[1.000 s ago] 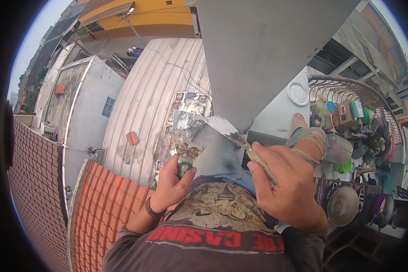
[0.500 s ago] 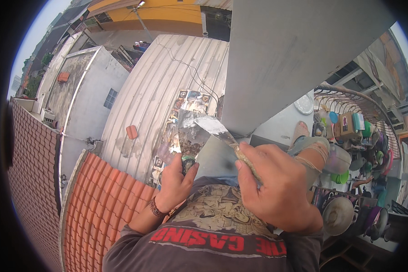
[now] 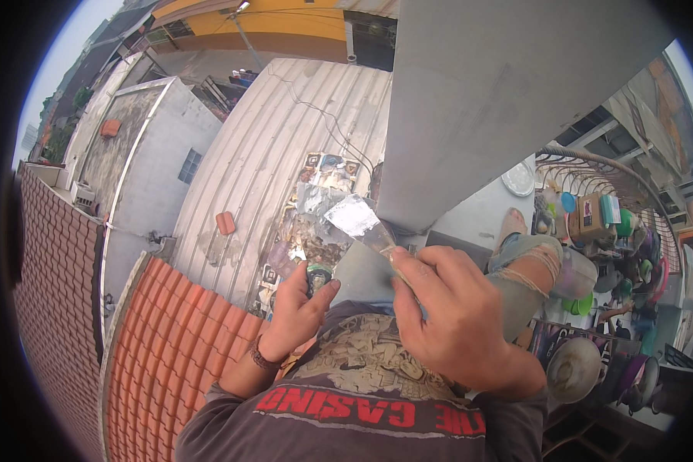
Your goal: The person scoops white plaster from a putty knife onto a smaller trowel and applies it to a vertical white beam. The person repeatedly smooths the plaster along the beam's surface and edge, working on a narrow section.
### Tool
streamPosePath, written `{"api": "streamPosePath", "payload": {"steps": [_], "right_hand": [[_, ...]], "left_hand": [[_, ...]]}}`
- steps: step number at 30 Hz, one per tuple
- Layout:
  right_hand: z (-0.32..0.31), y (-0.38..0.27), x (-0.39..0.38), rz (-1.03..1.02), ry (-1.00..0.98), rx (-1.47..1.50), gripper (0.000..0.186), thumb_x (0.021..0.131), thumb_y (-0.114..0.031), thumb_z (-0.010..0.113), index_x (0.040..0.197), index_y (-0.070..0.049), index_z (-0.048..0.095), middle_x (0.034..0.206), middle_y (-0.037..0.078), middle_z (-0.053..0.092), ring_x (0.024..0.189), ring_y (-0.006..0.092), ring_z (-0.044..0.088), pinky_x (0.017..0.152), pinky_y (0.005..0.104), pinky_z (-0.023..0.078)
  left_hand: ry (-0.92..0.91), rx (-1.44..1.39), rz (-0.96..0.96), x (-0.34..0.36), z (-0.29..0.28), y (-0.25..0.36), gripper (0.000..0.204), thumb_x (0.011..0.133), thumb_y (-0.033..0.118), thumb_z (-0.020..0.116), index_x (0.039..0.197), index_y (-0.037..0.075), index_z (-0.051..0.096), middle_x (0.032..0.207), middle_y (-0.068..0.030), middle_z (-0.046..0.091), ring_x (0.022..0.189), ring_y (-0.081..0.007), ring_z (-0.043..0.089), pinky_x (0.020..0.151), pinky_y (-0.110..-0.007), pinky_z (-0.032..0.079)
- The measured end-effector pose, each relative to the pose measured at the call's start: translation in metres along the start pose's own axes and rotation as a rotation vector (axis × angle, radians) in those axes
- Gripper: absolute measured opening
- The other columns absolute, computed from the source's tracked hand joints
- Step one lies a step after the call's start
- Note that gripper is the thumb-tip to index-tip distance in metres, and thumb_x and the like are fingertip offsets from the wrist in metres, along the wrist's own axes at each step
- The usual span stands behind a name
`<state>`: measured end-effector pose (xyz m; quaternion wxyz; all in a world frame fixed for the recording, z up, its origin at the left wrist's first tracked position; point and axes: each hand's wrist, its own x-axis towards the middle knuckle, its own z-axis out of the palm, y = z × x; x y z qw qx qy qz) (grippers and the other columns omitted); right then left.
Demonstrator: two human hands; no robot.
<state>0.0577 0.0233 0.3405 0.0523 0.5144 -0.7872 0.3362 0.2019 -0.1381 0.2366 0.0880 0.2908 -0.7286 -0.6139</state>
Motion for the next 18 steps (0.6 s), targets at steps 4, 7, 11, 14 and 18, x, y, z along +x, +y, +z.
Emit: {"api": "streamPosePath", "payload": {"steps": [4, 7, 11, 14, 18], "right_hand": [[-0.001, 0.003, -0.005, -0.003, -0.073, 0.011, 0.033, 0.072, 0.001, 0.071, 0.105, 0.002, 0.069, 0.088, 0.012, 0.06, 0.072, 0.0279, 0.061, 0.059, 0.0365, 0.05], [-0.005, 0.001, -0.004, 0.009, -0.057, 0.014, 0.032, 0.072, 0.001, 0.071, 0.105, 0.002, 0.069, 0.087, 0.011, 0.06, 0.071, 0.0275, 0.061, 0.058, 0.0366, 0.05], [-0.005, 0.002, 0.006, -0.024, -0.009, -0.011, 0.032, 0.072, 0.0, 0.071, 0.104, 0.002, 0.069, 0.086, 0.011, 0.059, 0.07, 0.0273, 0.061, 0.058, 0.0365, 0.05], [-0.004, 0.003, 0.003, 0.002, -0.073, -0.006, 0.032, 0.071, 0.001, 0.072, 0.103, 0.002, 0.069, 0.086, 0.011, 0.059, 0.07, 0.0273, 0.061, 0.058, 0.0359, 0.049], [-0.009, 0.005, 0.001, -0.005, -0.12, -0.014, 0.031, 0.072, 0.001, 0.071, 0.103, 0.002, 0.069, 0.086, 0.011, 0.059, 0.071, 0.0271, 0.061, 0.058, 0.036, 0.05]], "left_hand": [[-0.038, -0.168, -0.052, -0.001, -0.001, 0.002, 0.022, 0.092, 0.014, 0.067, 0.1, -0.002, 0.055, 0.06, -0.0033, 0.056, 0.049, -0.012, 0.052, 0.046, -0.031, 0.04], [-0.068, -0.258, -0.14, -0.002, -0.001, 0.007, 0.018, 0.094, 0.013, 0.065, 0.099, -0.001, 0.056, 0.062, 0.0003, 0.057, 0.049, -0.0074, 0.051, 0.046, -0.026, 0.04], [-0.13, -0.264, -0.117, -0.005, 0.002, -0.001, 0.022, 0.094, 0.01, 0.064, 0.111, -0.001, 0.054, 0.07, -0.0005, 0.058, 0.053, -0.0066, 0.053, 0.045, -0.024, 0.043], [-0.149, -0.28, -0.134, -0.003, 0.002, -0.004, 0.028, 0.094, 0.008, 0.064, 0.117, -0.002, 0.053, 0.073, -0.0011, 0.059, 0.055, -0.0071, 0.054, 0.045, -0.023, 0.044], [-0.143, -0.322, -0.193, -0.003, 0.001, -0.001, 0.027, 0.093, 0.007, 0.064, 0.116, -0.002, 0.053, 0.073, -0.001, 0.058, 0.054, -0.0073, 0.053, 0.045, -0.024, 0.044]]}}
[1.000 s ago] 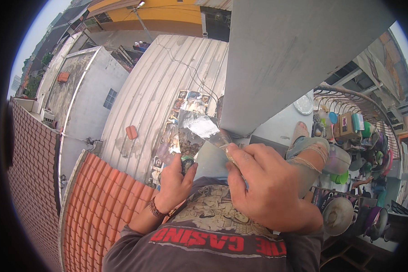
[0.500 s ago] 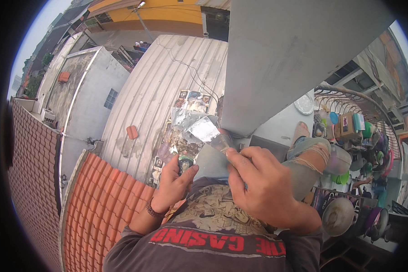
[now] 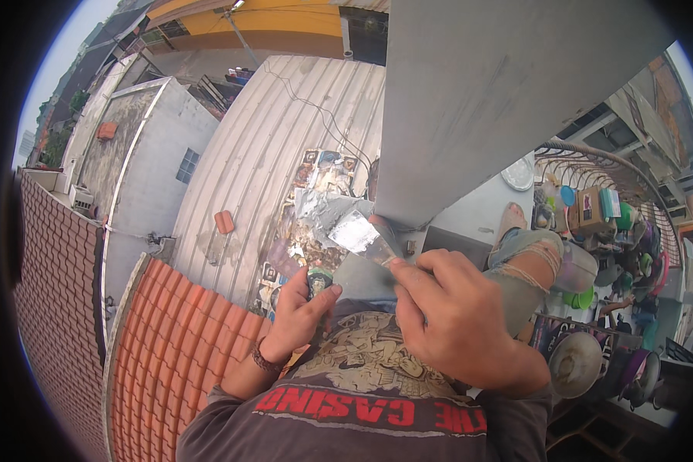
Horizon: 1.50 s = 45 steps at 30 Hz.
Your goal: The person scoops white plaster from a putty knife onto a smaller trowel and applies it to a vertical white beam. The person repeatedly smooths the plaster along the beam's surface and edge, working on a narrow section.
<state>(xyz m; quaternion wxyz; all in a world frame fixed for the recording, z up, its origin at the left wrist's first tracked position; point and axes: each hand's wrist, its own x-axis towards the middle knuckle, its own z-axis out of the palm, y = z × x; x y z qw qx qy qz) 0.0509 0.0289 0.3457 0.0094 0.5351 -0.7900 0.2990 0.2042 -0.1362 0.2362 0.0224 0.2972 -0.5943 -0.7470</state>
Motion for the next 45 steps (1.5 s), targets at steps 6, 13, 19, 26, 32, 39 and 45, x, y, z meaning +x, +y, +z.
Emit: {"api": "streamPosePath", "payload": {"steps": [6, 13, 19, 26, 32, 39, 45], "right_hand": [[-0.002, 0.001, 0.006, -0.027, 0.047, -0.02, 0.033, 0.072, 0.0, 0.071, 0.105, 0.001, 0.069, 0.086, 0.011, 0.059, 0.072, 0.0267, 0.061, 0.058, 0.035, 0.05], [-0.002, 0.002, 0.002, -0.05, -0.005, -0.032, 0.034, 0.07, 0.0, 0.07, 0.104, 0.002, 0.068, 0.085, 0.01, 0.058, 0.071, 0.0257, 0.06, 0.056, 0.0344, 0.049], [0.001, 0.0, 0.005, -0.06, -0.031, -0.063, 0.037, 0.07, -0.001, 0.071, 0.106, 0.003, 0.068, 0.088, 0.01, 0.057, 0.071, 0.0255, 0.059, 0.056, 0.0345, 0.048], [-0.002, 0.006, -0.003, -0.09, -0.045, -0.066, 0.039, 0.069, 0.0, 0.072, 0.108, 0.002, 0.068, 0.09, 0.011, 0.058, 0.07, 0.0244, 0.058, 0.055, 0.0329, 0.047], [0.004, 0.016, -0.008, -0.153, 0.039, -0.069, 0.042, 0.068, 0.0, 0.074, 0.109, 0.002, 0.068, 0.091, 0.01, 0.058, 0.067, 0.0234, 0.057, 0.054, 0.0325, 0.047], [0.007, 0.031, -0.024, -0.187, -0.083, -0.115, 0.041, 0.07, -0.004, 0.074, 0.11, 0.001, 0.067, 0.094, 0.01, 0.057, 0.069, 0.0224, 0.055, 0.054, 0.032, 0.047], [-0.007, 0.031, -0.026, -0.18, -0.201, -0.16, 0.04, 0.07, -0.007, 0.074, 0.108, 0.002, 0.067, 0.095, 0.011, 0.056, 0.07, 0.0231, 0.055, 0.053, 0.0331, 0.046]], "left_hand": [[-0.036, 0.065, 0.104, 0.005, -0.002, -0.01, 0.024, 0.094, 0.007, 0.064, 0.113, -0.001, 0.053, 0.073, -0.001, 0.058, 0.054, -0.0073, 0.054, 0.045, -0.024, 0.044], [-0.029, -0.006, 0.006, 0.003, -0.003, -0.002, 0.024, 0.093, 0.007, 0.064, 0.113, -0.001, 0.053, 0.074, -0.0007, 0.058, 0.055, -0.0074, 0.054, 0.045, -0.024, 0.045], [-0.046, -0.046, -0.003, 0.0, -0.002, 0.003, 0.027, 0.094, 0.006, 0.063, 0.118, -0.002, 0.052, 0.081, -0.0025, 0.06, 0.056, -0.008, 0.055, 0.045, -0.024, 0.047], [-0.087, -0.136, -0.025, -0.002, -0.002, -0.002, 0.029, 0.094, 0.002, 0.06, 0.121, -0.004, 0.051, 0.083, -0.003, 0.06, 0.056, -0.0101, 0.057, 0.044, -0.025, 0.048], [-0.091, -0.217, -0.012, -0.007, 0.001, 0.006, 0.015, 0.096, 0.01, 0.062, 0.103, -0.001, 0.054, 0.066, -0.0002, 0.057, 0.05, -0.0075, 0.053, 0.046, -0.024, 0.044], [-0.102, -0.279, -0.07, -0.013, 0.003, 0.009, 0.017, 0.097, 0.01, 0.061, 0.108, -0.002, 0.053, 0.072, -0.0015, 0.058, 0.053, -0.0083, 0.055, 0.046, -0.025, 0.046], [-0.148, -0.313, -0.11, -0.017, 0.008, 0.0, 0.021, 0.097, 0.01, 0.061, 0.113, -0.002, 0.053, 0.075, -0.002, 0.058, 0.056, -0.0083, 0.056, 0.046, -0.024, 0.046]]}}
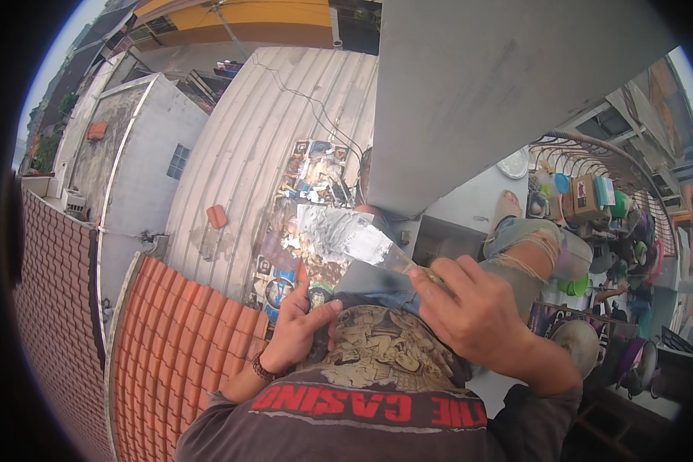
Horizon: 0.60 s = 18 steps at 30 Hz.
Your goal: The person scoops white plaster from a putty knife onto a smaller trowel and applies it to a vertical white beam. The person repeatedly smooths the plaster along the beam's surface and edge, working on a narrow section.
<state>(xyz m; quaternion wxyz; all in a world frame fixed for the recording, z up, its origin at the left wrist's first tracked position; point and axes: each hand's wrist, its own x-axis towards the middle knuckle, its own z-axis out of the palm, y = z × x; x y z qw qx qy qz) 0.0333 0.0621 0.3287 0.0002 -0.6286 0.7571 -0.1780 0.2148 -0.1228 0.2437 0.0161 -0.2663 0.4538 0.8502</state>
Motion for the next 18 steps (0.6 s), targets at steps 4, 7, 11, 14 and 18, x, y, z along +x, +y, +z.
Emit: {"api": "streamPosePath", "payload": {"steps": [4, 7, 11, 14, 18], "right_hand": [[-0.008, 0.005, 0.001, 0.001, 0.057, -0.009, 0.042, 0.068, -0.006, 0.075, 0.108, 0.002, 0.067, 0.095, 0.011, 0.057, 0.07, 0.023, 0.057, 0.053, 0.032, 0.047], [-0.004, 0.005, 0.002, -0.042, 0.134, 0.016, 0.044, 0.067, -0.006, 0.076, 0.109, 0.002, 0.067, 0.095, 0.012, 0.057, 0.069, 0.0229, 0.058, 0.053, 0.0313, 0.048], [0.004, 0.0, 0.004, -0.061, 0.115, 0.051, 0.046, 0.066, -0.006, 0.077, 0.11, 0.002, 0.067, 0.097, 0.012, 0.058, 0.071, 0.0231, 0.059, 0.054, 0.0313, 0.049], [0.012, 0.001, 0.001, -0.074, 0.09, 0.054, 0.047, 0.066, -0.008, 0.077, 0.111, 0.002, 0.067, 0.096, 0.011, 0.057, 0.072, 0.023, 0.058, 0.054, 0.0315, 0.048], [0.009, 0.001, -0.003, -0.056, -0.019, -0.005, 0.047, 0.067, -0.011, 0.077, 0.111, 0.002, 0.066, 0.095, 0.01, 0.056, 0.072, 0.0227, 0.056, 0.053, 0.0319, 0.046]], "left_hand": [[0.02, -0.036, 0.026, -0.001, -0.001, -0.001, 0.021, 0.097, 0.009, 0.061, 0.114, -0.002, 0.053, 0.077, -0.0025, 0.059, 0.056, -0.0083, 0.056, 0.046, -0.024, 0.047], [-0.006, -0.032, 0.017, -0.002, -0.001, 0.001, 0.022, 0.097, 0.009, 0.061, 0.114, -0.002, 0.053, 0.077, -0.0027, 0.059, 0.056, -0.0083, 0.056, 0.046, -0.024, 0.047], [-0.048, -0.045, 0.012, -0.003, -0.002, 0.0, 0.022, 0.097, 0.008, 0.061, 0.114, -0.003, 0.053, 0.078, -0.0029, 0.06, 0.057, -0.0084, 0.056, 0.046, -0.024, 0.047], [-0.062, -0.042, 0.017, -0.005, -0.002, 0.0, 0.022, 0.097, 0.007, 0.06, 0.115, -0.003, 0.052, 0.081, -0.0033, 0.06, 0.057, -0.0086, 0.057, 0.046, -0.024, 0.047], [-0.032, -0.054, 0.029, -0.005, -0.001, -0.002, 0.022, 0.097, 0.007, 0.06, 0.115, -0.003, 0.052, 0.084, -0.0039, 0.06, 0.057, -0.009, 0.057, 0.045, -0.024, 0.047]]}}
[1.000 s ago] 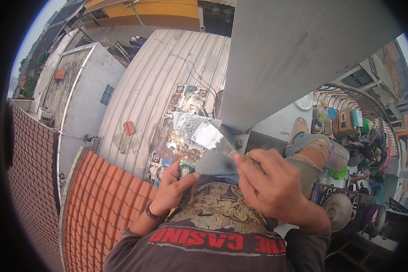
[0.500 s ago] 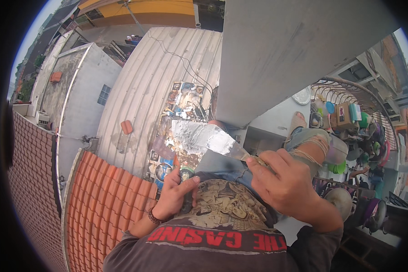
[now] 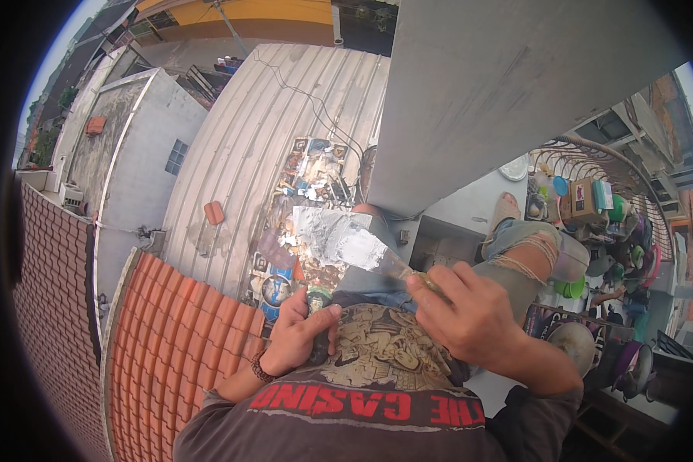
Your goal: The person scoops white plaster from a putty knife onto a smaller trowel and applies it to a vertical white beam. The person repeatedly smooths the plaster along the beam's surface and edge, working on a narrow section.
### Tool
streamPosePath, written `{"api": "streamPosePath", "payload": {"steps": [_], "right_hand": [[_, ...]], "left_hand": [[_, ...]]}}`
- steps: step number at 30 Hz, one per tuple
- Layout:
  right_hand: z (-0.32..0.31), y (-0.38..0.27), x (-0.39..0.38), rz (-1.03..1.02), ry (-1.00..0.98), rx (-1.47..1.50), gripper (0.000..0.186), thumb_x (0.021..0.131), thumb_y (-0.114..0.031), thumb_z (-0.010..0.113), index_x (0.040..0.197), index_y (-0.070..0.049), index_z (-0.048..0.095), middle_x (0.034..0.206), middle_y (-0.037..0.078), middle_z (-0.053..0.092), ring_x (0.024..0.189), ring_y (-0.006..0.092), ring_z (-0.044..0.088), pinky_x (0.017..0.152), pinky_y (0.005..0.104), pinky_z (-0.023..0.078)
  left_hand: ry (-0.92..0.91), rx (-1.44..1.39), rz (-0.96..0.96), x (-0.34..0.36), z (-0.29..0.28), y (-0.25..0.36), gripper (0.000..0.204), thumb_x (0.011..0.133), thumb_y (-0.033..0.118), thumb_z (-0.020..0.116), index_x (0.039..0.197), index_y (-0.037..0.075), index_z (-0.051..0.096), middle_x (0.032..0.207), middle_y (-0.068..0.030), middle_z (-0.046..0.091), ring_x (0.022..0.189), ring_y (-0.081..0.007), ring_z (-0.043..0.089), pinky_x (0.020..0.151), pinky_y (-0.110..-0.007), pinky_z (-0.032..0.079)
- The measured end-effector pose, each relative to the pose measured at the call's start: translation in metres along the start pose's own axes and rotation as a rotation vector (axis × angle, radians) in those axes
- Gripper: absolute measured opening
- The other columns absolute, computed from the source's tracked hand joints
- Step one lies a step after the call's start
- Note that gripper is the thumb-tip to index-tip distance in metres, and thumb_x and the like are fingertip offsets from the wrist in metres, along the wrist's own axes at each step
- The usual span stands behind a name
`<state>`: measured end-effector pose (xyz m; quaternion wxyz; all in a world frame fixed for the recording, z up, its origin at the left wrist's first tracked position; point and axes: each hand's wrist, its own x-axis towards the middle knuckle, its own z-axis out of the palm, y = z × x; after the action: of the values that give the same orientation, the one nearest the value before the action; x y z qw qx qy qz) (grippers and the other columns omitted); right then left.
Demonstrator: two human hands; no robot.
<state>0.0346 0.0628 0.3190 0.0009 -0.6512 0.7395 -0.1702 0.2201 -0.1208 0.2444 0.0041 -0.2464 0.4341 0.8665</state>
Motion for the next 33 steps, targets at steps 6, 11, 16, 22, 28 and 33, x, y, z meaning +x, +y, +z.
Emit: {"api": "streamPosePath", "payload": {"steps": [6, 11, 16, 22, 28, 33], "right_hand": [[-0.02, 0.003, 0.003, 0.027, 0.028, 0.029, 0.045, 0.067, -0.011, 0.077, 0.109, 0.001, 0.067, 0.094, 0.01, 0.057, 0.071, 0.0222, 0.056, 0.053, 0.0319, 0.046], [-0.02, 0.0, 0.008, 0.019, 0.127, 0.034, 0.041, 0.066, -0.007, 0.076, 0.105, 0.002, 0.068, 0.091, 0.01, 0.057, 0.071, 0.0226, 0.057, 0.051, 0.0321, 0.046], [-0.014, -0.01, 0.01, -0.012, 0.052, 0.002, 0.041, 0.066, -0.007, 0.074, 0.105, 0.004, 0.068, 0.09, 0.01, 0.057, 0.07, 0.0231, 0.056, 0.051, 0.0317, 0.045], [-0.027, -0.011, 0.008, 0.007, -0.006, 0.014, 0.041, 0.068, -0.008, 0.074, 0.106, 0.005, 0.067, 0.09, 0.011, 0.057, 0.069, 0.0235, 0.056, 0.051, 0.0319, 0.046], [-0.024, -0.01, 0.012, -0.007, 0.078, 0.022, 0.04, 0.069, -0.008, 0.074, 0.106, 0.005, 0.067, 0.092, 0.012, 0.058, 0.067, 0.0239, 0.056, 0.052, 0.033, 0.047], [-0.018, -0.012, 0.012, -0.034, 0.085, -0.015, 0.039, 0.069, -0.009, 0.074, 0.105, 0.006, 0.067, 0.091, 0.013, 0.058, 0.066, 0.0228, 0.056, 0.05, 0.0319, 0.045]], "left_hand": [[-0.007, -0.005, -0.011, 0.001, -0.002, -0.006, 0.022, 0.097, 0.006, 0.06, 0.116, -0.003, 0.052, 0.084, -0.0034, 0.059, 0.056, -0.009, 0.056, 0.045, -0.024, 0.047], [0.012, 0.006, 0.002, 0.002, 0.002, -0.002, 0.022, 0.097, 0.006, 0.061, 0.114, -0.003, 0.053, 0.082, -0.003, 0.059, 0.056, -0.0084, 0.055, 0.045, -0.024, 0.047], [0.031, 0.047, -0.008, 0.0, 0.005, 0.0, 0.021, 0.096, 0.007, 0.061, 0.113, -0.002, 0.054, 0.077, -0.0017, 0.058, 0.056, -0.0074, 0.055, 0.045, -0.024, 0.046], [0.057, 0.075, -0.016, -0.001, 0.006, -0.002, 0.02, 0.097, 0.008, 0.061, 0.113, -0.002, 0.054, 0.073, -0.0006, 0.057, 0.055, -0.0064, 0.054, 0.046, -0.023, 0.045], [0.055, 0.083, -0.002, 0.001, 0.007, 0.002, 0.02, 0.097, 0.007, 0.061, 0.113, -0.002, 0.055, 0.073, -0.0008, 0.058, 0.055, -0.0061, 0.054, 0.046, -0.023, 0.045], [0.052, 0.067, -0.01, 0.001, 0.006, 0.0, 0.02, 0.096, 0.007, 0.061, 0.113, -0.001, 0.055, 0.073, -0.0005, 0.058, 0.055, -0.006, 0.054, 0.046, -0.023, 0.044]]}}
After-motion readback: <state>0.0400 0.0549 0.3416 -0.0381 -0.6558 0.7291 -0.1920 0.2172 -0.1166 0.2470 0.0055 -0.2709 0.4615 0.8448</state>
